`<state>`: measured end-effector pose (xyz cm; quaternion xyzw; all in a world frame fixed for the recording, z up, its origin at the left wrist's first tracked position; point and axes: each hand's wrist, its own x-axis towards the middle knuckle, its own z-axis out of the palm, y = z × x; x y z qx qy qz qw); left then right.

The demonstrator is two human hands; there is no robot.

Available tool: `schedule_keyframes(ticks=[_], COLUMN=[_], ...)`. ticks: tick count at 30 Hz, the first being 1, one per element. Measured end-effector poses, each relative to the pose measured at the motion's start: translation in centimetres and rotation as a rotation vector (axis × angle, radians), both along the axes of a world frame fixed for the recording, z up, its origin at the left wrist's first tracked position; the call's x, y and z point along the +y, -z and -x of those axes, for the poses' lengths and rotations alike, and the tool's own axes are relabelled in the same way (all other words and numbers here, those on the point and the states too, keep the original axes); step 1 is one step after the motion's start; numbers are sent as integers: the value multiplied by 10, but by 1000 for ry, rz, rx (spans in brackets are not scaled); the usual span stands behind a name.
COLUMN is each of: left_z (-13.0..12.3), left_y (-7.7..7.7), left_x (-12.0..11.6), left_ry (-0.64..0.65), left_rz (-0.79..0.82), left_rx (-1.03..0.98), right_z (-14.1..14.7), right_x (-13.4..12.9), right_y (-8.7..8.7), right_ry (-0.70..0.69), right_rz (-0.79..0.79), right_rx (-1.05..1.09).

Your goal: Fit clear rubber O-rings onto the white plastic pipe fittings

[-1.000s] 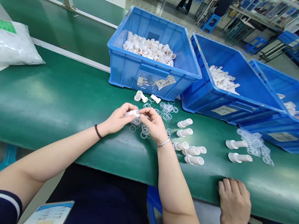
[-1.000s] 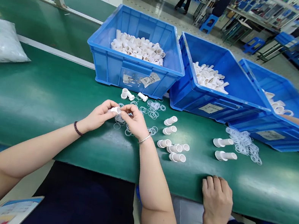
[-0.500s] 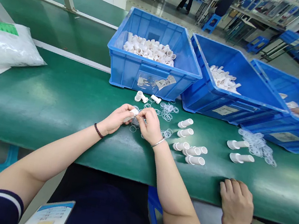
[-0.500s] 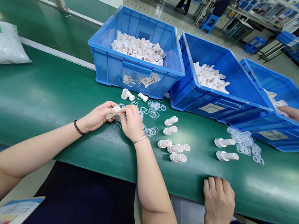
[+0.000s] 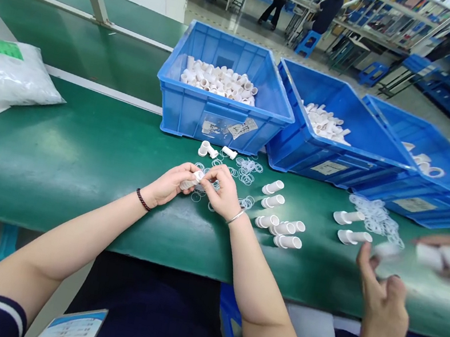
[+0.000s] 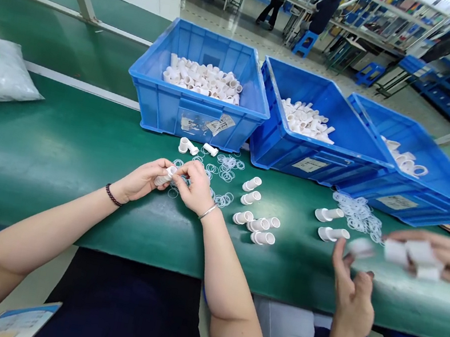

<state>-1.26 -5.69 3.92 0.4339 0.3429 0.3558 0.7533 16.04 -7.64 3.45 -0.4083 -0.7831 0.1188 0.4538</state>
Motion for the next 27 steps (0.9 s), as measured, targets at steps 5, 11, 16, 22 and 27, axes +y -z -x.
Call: schedule_keyframes(ticks=[5,11,16,22,27], left_z=[-8,-12,-9,-7,-7], left_y=[0,5,1,0,4], left_x=[-6,-8,-4,-3,-1], left_ry=[-140,-231,-127,-66,-42], left_rz=[46,117,241,329,375], left_rx=[-100,-162,-297,-398,-417], right_z=[6,4,1,4,6], right_x=[1,4,6,5,3], right_y=[9,13,14,16,15], right_ry=[81,85,147,154,130], right_rz=[-122,-134,-143,-159,-142], right_rx=[12,-105,-79,-42,-19])
